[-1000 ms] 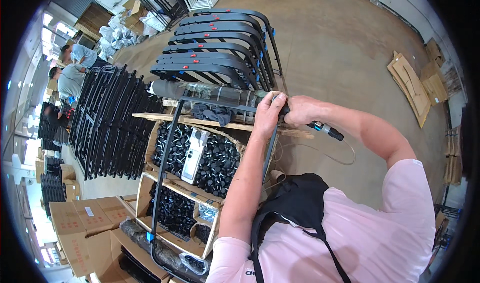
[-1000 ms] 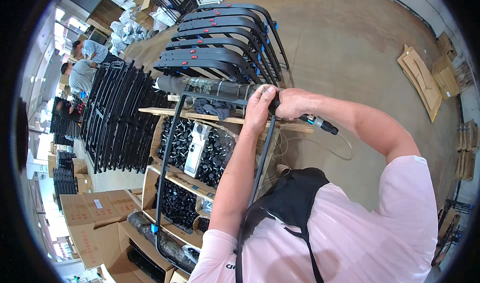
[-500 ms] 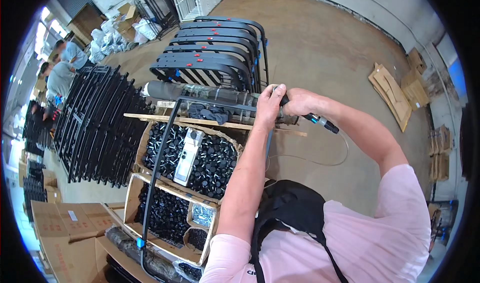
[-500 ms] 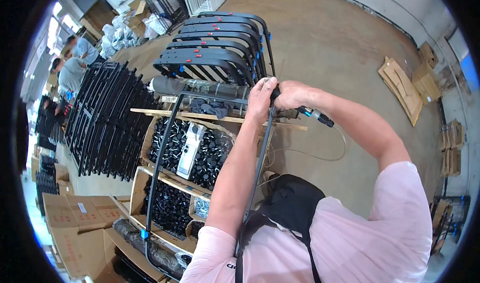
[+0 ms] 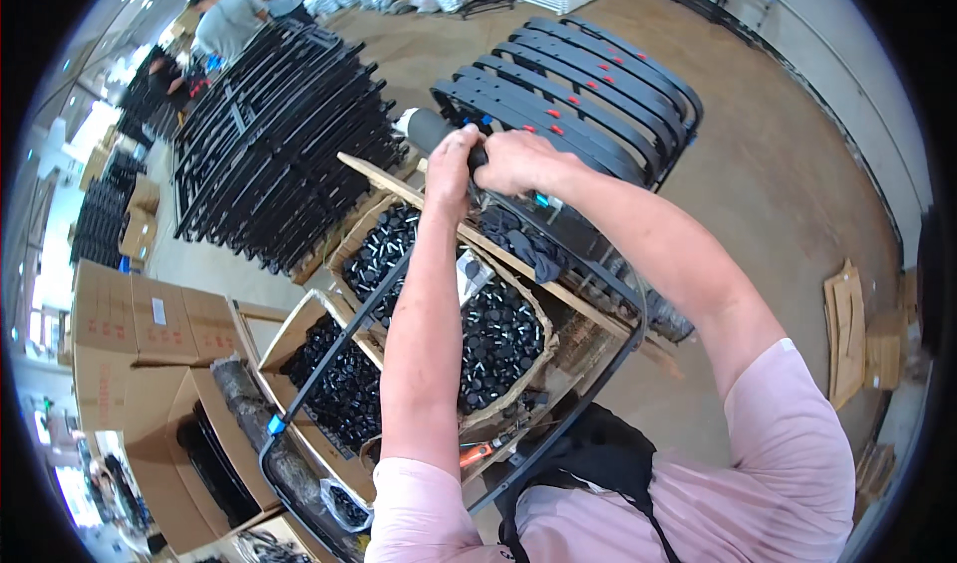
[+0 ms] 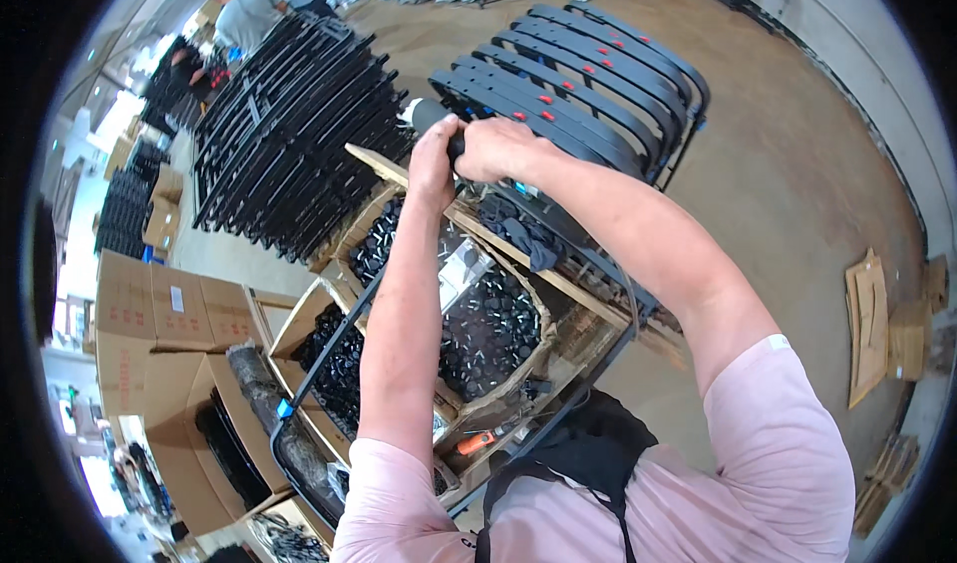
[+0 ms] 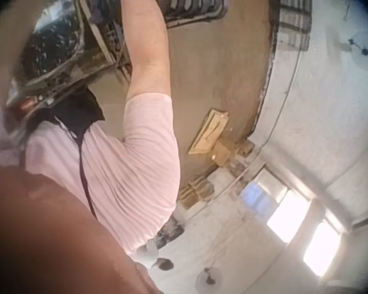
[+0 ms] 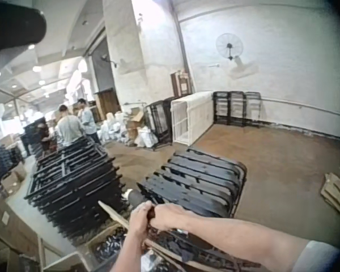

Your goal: The recorder assembles an electrical appliance by installing components and securing the housing with an electric screwdriver.

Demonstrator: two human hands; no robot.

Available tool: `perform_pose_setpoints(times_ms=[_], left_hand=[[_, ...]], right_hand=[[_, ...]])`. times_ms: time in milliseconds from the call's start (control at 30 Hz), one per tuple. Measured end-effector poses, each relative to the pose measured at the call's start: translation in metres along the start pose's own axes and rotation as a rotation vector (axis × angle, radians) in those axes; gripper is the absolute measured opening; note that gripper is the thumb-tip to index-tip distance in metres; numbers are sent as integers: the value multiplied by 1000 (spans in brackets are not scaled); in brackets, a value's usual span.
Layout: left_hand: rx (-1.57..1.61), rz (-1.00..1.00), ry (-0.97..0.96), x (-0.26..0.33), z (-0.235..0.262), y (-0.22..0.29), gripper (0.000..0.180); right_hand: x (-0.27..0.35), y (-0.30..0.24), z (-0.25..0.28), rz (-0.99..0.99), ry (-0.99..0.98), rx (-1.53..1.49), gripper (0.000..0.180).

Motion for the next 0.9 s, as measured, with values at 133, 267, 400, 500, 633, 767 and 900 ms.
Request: perform_pose_setpoints(times_ms=[133,267,400,500,633,767,900], left_hand=[[49,22,42,-44,23,-3,25],[86,39,83,-61,34,-19,25],[51,57,117,-61,37,-24,26],[-3,30,129,-61,40,-21,25],[41,13,127,-56,40,-24,25],[36,3,117,-56,44,-27,26],[83,39,116,-55,47,-36,27]], right_hand=[[-52,-12,8,39,30,22,41],[-85,-5,0,22,-23,69,40],[-89,-4,0,30,-62,95,40],[-92,-6,-4,41,-92,104,39],[-91,-9,-9,23,-140,100,39],[-106,-4,-17,22,-129,116,39],[-118,6,-34,-48,-271,-158,31]])
Point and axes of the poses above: each hand's wrist, its own x-axis away from the middle knuckle, its own z-axis out of the back of the hand, y = z × x, the point moved 6 cm from there along -x, towards the middle knuckle, and after that the axes turned 1 degree about -z, right-handed, at the moved point
